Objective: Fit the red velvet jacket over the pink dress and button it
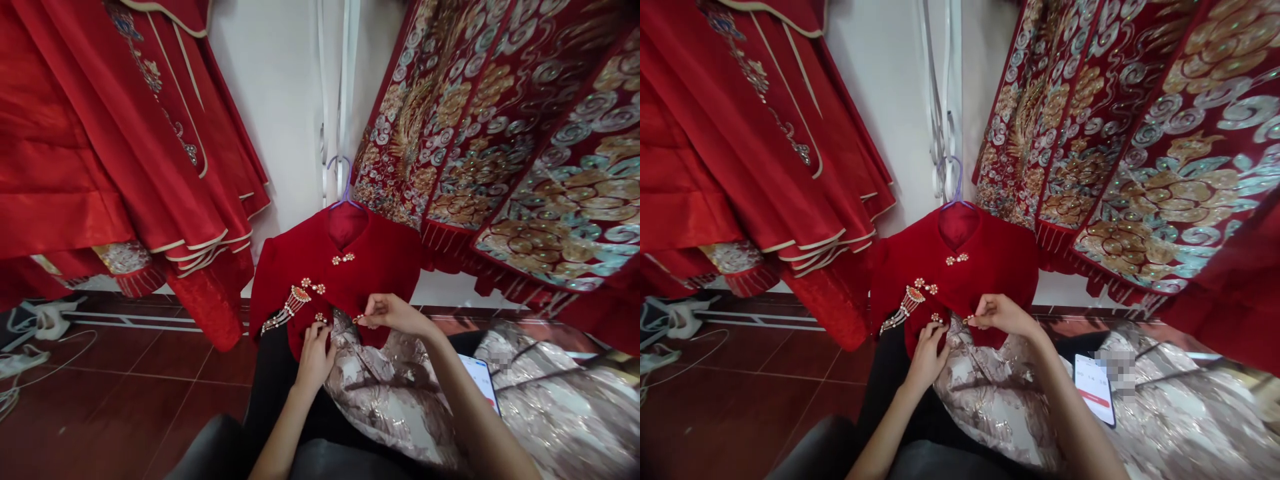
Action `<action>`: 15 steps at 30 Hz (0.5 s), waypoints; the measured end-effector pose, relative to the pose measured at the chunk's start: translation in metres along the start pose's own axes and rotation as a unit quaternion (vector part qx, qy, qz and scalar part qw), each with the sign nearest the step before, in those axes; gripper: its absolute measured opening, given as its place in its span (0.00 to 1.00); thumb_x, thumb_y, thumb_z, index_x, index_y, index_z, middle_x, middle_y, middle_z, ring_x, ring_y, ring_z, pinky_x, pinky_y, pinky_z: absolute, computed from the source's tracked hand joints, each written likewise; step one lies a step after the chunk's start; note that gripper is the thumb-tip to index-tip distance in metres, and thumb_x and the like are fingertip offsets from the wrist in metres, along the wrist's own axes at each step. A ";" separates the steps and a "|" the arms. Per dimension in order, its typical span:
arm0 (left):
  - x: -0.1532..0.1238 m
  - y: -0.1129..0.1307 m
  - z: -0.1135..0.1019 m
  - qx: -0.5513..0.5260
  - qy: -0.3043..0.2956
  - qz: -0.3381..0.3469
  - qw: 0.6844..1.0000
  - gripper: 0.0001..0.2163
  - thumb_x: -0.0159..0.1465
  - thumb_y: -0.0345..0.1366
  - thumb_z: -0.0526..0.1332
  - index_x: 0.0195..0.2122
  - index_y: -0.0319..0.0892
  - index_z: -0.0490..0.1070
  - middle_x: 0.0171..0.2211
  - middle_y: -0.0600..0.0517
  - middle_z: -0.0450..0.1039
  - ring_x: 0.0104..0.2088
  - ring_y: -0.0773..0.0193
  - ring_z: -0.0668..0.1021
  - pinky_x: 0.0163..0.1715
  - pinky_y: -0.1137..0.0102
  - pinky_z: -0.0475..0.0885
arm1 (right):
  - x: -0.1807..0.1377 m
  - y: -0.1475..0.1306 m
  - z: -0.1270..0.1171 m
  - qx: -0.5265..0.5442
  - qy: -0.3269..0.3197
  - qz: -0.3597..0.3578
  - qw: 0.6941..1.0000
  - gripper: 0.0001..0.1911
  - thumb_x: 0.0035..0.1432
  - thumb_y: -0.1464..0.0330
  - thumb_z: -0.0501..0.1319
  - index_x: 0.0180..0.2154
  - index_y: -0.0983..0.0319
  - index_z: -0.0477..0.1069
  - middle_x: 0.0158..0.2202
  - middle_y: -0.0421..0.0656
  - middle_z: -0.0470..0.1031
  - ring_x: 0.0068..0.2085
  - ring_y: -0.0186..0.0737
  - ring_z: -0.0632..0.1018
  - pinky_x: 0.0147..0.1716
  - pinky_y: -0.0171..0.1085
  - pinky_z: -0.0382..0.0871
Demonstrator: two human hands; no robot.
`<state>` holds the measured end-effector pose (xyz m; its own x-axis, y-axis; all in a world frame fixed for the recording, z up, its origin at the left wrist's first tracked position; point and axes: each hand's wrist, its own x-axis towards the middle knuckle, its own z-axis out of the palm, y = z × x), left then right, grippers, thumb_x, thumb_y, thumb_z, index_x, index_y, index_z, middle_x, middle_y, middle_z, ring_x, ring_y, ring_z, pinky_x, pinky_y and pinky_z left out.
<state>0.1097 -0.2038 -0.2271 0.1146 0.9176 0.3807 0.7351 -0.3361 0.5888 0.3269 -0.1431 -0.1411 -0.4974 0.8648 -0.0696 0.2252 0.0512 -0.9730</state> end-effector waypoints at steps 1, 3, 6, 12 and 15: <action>-0.001 0.000 -0.001 -0.012 -0.004 -0.009 1.000 0.13 0.60 0.31 0.57 0.46 0.43 0.71 0.45 0.45 0.70 0.46 0.55 0.74 0.48 0.59 0.70 | -0.001 -0.002 0.004 0.007 -0.019 0.000 1.000 0.20 0.42 0.57 0.71 0.26 0.63 0.65 0.23 0.39 0.74 0.26 0.32 0.74 0.28 0.34 0.68; -0.001 0.003 -0.007 -0.038 0.000 -0.037 0.999 0.08 0.61 0.32 0.57 0.40 0.43 0.73 0.39 0.48 0.72 0.40 0.59 0.76 0.43 0.63 0.72 | 0.002 -0.001 0.017 0.013 -0.058 0.000 0.998 0.20 0.42 0.57 0.71 0.26 0.63 0.65 0.23 0.39 0.74 0.26 0.33 0.75 0.29 0.34 0.69; 0.001 0.009 -0.016 -0.076 0.061 -0.082 0.992 0.04 0.62 0.34 0.56 0.31 0.42 0.68 0.32 0.51 0.70 0.31 0.65 0.76 0.33 0.69 0.72 | 0.012 0.008 0.037 0.009 -0.082 -0.007 0.997 0.22 0.40 0.55 0.71 0.26 0.62 0.65 0.22 0.38 0.74 0.27 0.34 0.75 0.30 0.35 0.69; 0.012 0.005 -0.017 -0.048 0.112 -0.094 0.988 0.07 0.60 0.36 0.59 0.39 0.43 0.64 0.34 0.53 0.70 0.27 0.68 0.74 0.28 0.72 0.70 | 0.023 0.022 0.043 -0.013 -0.048 -0.025 0.998 0.21 0.41 0.55 0.70 0.27 0.62 0.65 0.24 0.39 0.75 0.27 0.35 0.76 0.29 0.34 0.69; 0.017 0.002 -0.015 -0.019 0.121 -0.078 0.989 0.04 0.61 0.35 0.58 0.37 0.43 0.66 0.32 0.54 0.70 0.26 0.69 0.74 0.29 0.72 0.69 | 0.026 0.023 0.041 -0.064 0.042 -0.057 0.995 0.19 0.44 0.56 0.69 0.27 0.61 0.65 0.25 0.40 0.76 0.29 0.37 0.77 0.30 0.34 0.68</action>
<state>0.1026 -0.1916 -0.2086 -0.1652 0.8832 0.4390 0.7055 -0.2052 0.6783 0.2847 -0.1404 -0.1747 -0.4546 0.8884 0.0641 0.2786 0.2102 -0.9371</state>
